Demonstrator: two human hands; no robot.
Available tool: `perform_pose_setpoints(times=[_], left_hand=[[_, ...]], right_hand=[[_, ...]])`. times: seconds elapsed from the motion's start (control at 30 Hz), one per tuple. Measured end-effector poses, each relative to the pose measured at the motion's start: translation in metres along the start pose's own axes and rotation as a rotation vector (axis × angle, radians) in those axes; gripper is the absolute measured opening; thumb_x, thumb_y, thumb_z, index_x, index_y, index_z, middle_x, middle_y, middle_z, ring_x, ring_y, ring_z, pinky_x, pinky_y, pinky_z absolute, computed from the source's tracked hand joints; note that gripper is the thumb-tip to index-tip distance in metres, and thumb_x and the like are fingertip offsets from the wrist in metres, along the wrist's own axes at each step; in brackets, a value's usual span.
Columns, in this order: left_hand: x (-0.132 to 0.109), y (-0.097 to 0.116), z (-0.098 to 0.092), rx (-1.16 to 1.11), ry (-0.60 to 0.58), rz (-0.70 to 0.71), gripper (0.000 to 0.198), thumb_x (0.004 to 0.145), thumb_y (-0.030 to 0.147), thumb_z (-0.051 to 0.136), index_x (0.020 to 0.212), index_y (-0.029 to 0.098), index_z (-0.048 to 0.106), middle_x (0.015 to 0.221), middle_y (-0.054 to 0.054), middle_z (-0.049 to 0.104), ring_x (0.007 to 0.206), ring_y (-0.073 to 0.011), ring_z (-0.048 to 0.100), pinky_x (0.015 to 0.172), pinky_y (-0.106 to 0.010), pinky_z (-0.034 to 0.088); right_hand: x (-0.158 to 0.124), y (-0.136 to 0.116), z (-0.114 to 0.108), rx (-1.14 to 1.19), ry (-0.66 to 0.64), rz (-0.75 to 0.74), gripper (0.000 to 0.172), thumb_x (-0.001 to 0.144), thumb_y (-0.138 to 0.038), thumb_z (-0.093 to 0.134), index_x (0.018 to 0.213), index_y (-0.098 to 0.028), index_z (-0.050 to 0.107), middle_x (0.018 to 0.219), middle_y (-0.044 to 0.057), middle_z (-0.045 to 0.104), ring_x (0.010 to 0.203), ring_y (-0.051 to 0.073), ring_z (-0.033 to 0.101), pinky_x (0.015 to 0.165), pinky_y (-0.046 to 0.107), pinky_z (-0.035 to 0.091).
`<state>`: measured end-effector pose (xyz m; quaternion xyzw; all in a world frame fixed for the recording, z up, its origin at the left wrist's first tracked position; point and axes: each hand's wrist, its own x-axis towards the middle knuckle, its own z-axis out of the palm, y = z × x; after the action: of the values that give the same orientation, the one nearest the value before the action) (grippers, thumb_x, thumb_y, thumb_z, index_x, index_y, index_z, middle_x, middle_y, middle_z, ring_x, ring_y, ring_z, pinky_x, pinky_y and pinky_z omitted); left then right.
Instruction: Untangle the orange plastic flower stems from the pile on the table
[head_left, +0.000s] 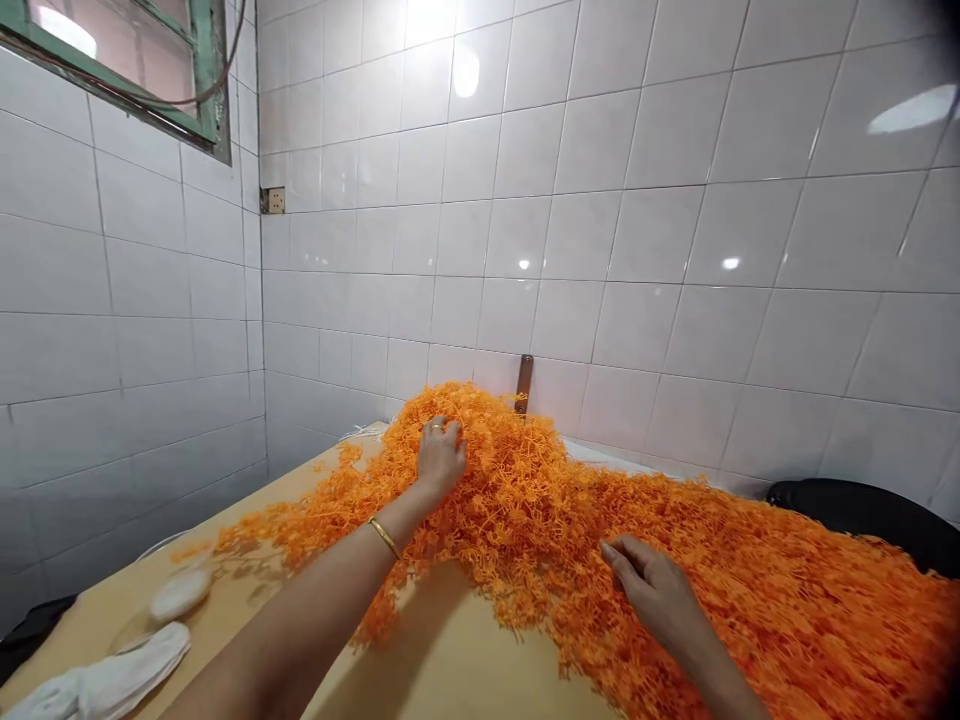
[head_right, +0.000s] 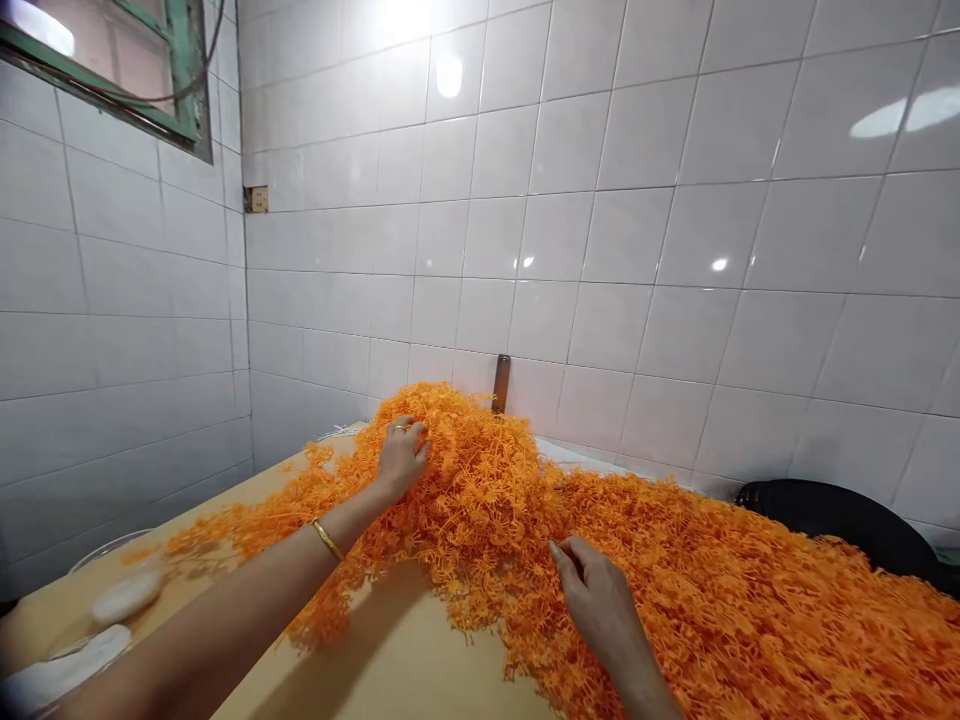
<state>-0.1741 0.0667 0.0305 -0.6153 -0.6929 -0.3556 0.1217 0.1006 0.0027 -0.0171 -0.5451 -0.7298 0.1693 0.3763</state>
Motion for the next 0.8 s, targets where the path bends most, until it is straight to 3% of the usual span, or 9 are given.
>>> perform_pose_setpoints(times=[0.13,0.23,0.33,0.43,0.6,0.7,0.8], left_hand=[[-0.022,0.021,0.002,0.002,0.177,0.335,0.037,0.083,0.026,0.031,0.117,0.021,0.044,0.133,-0.009,0.030,0.126,-0.0224,0.017,0.099,-0.040,0.022],[-0.036,0.029,0.013,0.004,0.099,0.498,0.036,0.083,0.026,0.032,0.115,0.022,0.047,0.132,-0.008,0.034,0.126,-0.0230,0.017,0.100,-0.042,0.019],[-0.042,0.033,0.027,-0.018,-0.011,0.415,0.042,0.079,0.032,0.040,0.121,0.024,0.041,0.133,-0.008,0.033,0.125,-0.0262,0.021,0.098,-0.044,0.022],[-0.038,0.032,0.032,-0.081,-0.078,0.276,0.054,0.075,0.044,0.044,0.125,0.026,0.035,0.131,-0.010,0.034,0.119,-0.0268,0.032,0.093,-0.040,0.030],[-0.019,0.024,0.021,-0.140,-0.084,0.260,0.043,0.084,0.045,0.022,0.113,0.025,0.047,0.120,-0.009,0.044,0.091,-0.0192,0.055,0.078,-0.032,0.041],[-0.005,0.020,0.015,-0.110,-0.114,0.203,0.037,0.084,0.040,0.024,0.106,0.025,0.051,0.121,-0.009,0.042,0.077,-0.0173,0.058,0.069,-0.030,0.043],[0.007,0.021,0.017,-0.046,-0.194,0.137,0.036,0.079,0.041,0.038,0.110,0.028,0.048,0.128,-0.011,0.036,0.082,-0.0209,0.058,0.069,-0.032,0.043]], right_hand=[[-0.006,-0.021,0.002,0.094,0.125,-0.019,0.034,0.078,-0.048,0.037,0.058,-0.020,0.038,0.051,-0.002,0.035,0.046,0.012,0.033,0.044,0.024,0.027],[0.000,-0.060,0.001,0.126,0.291,-0.105,0.031,0.081,-0.044,0.036,0.063,-0.020,0.043,0.055,-0.002,0.039,0.049,0.011,0.036,0.046,0.023,0.030],[0.030,-0.096,0.007,0.063,0.304,-0.208,0.029,0.083,-0.040,0.033,0.071,-0.019,0.049,0.061,0.000,0.048,0.055,0.012,0.043,0.051,0.022,0.034],[0.077,-0.105,0.025,-0.056,0.232,-0.205,0.031,0.084,-0.031,0.027,0.092,-0.018,0.054,0.087,0.005,0.059,0.079,0.014,0.053,0.068,0.023,0.040],[0.135,-0.077,0.065,-0.200,0.161,-0.079,0.036,0.077,-0.017,0.034,0.109,-0.013,0.051,0.110,0.013,0.053,0.103,0.021,0.046,0.083,0.031,0.035],[0.144,-0.060,0.075,-0.275,0.133,0.004,0.040,0.070,-0.015,0.042,0.109,-0.011,0.050,0.111,0.016,0.051,0.105,0.027,0.043,0.082,0.034,0.034],[0.144,-0.047,0.070,-0.291,0.105,0.066,0.042,0.065,-0.014,0.045,0.107,-0.014,0.049,0.100,0.014,0.055,0.092,0.026,0.051,0.071,0.032,0.037]])
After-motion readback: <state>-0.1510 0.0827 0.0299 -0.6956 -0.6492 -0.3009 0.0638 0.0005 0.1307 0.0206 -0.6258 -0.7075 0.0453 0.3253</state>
